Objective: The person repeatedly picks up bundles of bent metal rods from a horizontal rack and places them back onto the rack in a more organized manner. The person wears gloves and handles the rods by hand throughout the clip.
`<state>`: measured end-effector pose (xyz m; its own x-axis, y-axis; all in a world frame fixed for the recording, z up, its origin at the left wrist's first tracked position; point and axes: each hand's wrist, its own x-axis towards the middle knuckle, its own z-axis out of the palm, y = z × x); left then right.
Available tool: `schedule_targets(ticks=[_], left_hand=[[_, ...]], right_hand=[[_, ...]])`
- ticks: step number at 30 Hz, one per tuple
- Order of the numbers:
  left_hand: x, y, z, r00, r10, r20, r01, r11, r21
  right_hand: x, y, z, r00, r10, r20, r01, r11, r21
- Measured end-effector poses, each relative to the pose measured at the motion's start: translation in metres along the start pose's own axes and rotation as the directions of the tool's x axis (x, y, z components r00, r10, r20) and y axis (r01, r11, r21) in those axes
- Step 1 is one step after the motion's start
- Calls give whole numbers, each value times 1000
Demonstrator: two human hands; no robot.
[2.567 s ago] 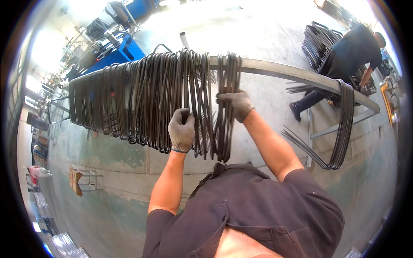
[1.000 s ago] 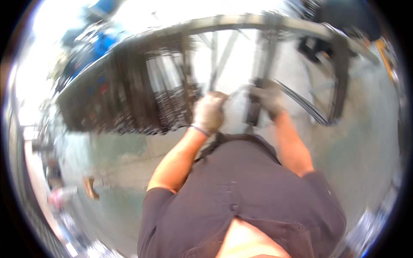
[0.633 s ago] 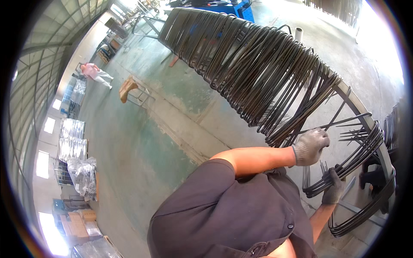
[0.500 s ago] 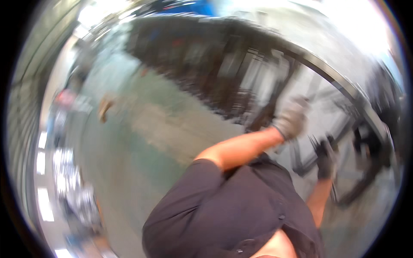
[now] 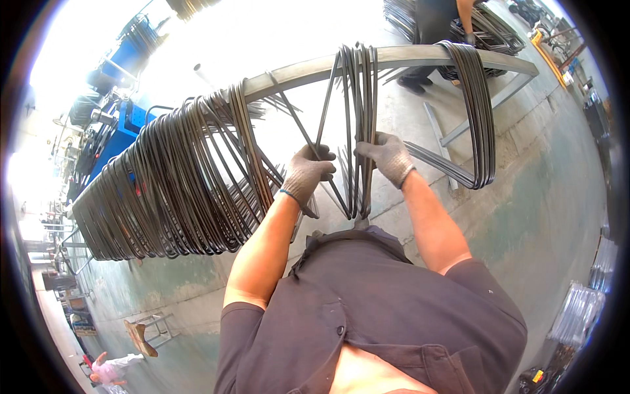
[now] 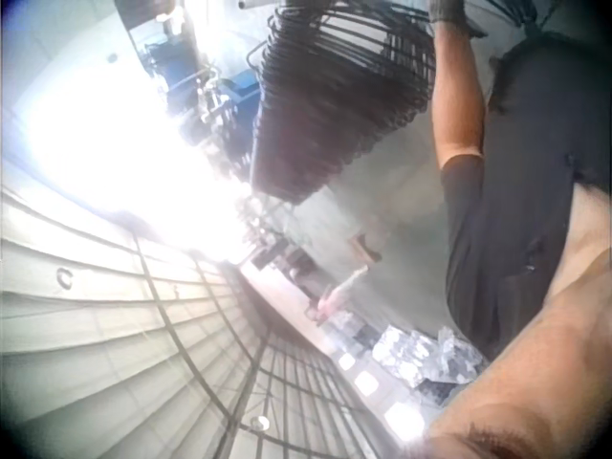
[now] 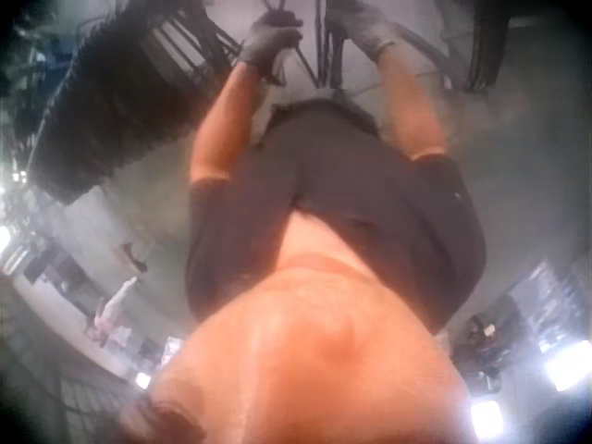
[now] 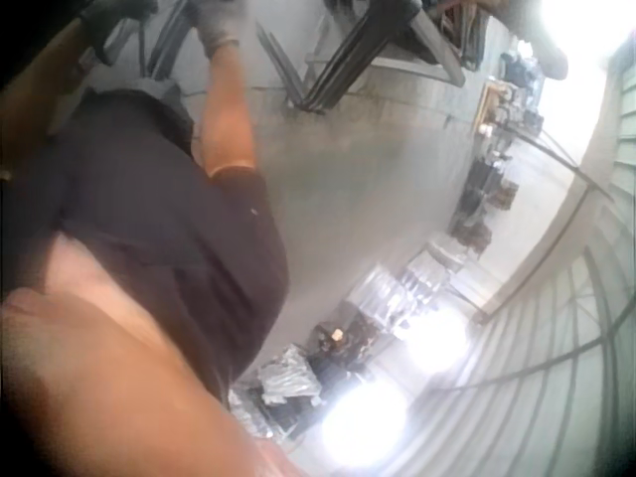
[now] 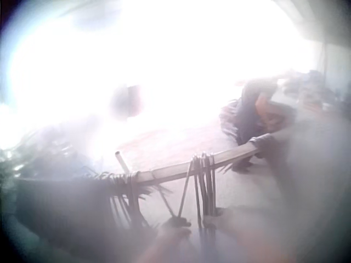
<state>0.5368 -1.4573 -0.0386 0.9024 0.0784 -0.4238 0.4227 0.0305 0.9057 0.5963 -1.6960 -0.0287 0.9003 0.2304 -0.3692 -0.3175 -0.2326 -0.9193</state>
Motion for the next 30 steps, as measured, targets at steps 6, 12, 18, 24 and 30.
schedule_targets(ticks=[6,12,18,24,30], left_hand=[[-6,-16,-13,940,12,-342,-51,993,-105],[-39,19,20,393,851,-349,-386,497,777],[-20,12,74,720,684,-117,-539,657,527],[15,-23,65,994,-38,104,42,998,-37],[19,-43,104,848,-93,522,244,942,-229]], right_hand=[[-18,7,1,996,-71,-57,59,982,-179],[-9,31,-20,999,-37,-10,38,995,95],[-55,19,-15,991,-15,-130,-20,964,-266],[-95,66,-12,964,-90,-250,-99,753,-651],[-93,65,-17,965,-75,-251,-97,786,-611]])
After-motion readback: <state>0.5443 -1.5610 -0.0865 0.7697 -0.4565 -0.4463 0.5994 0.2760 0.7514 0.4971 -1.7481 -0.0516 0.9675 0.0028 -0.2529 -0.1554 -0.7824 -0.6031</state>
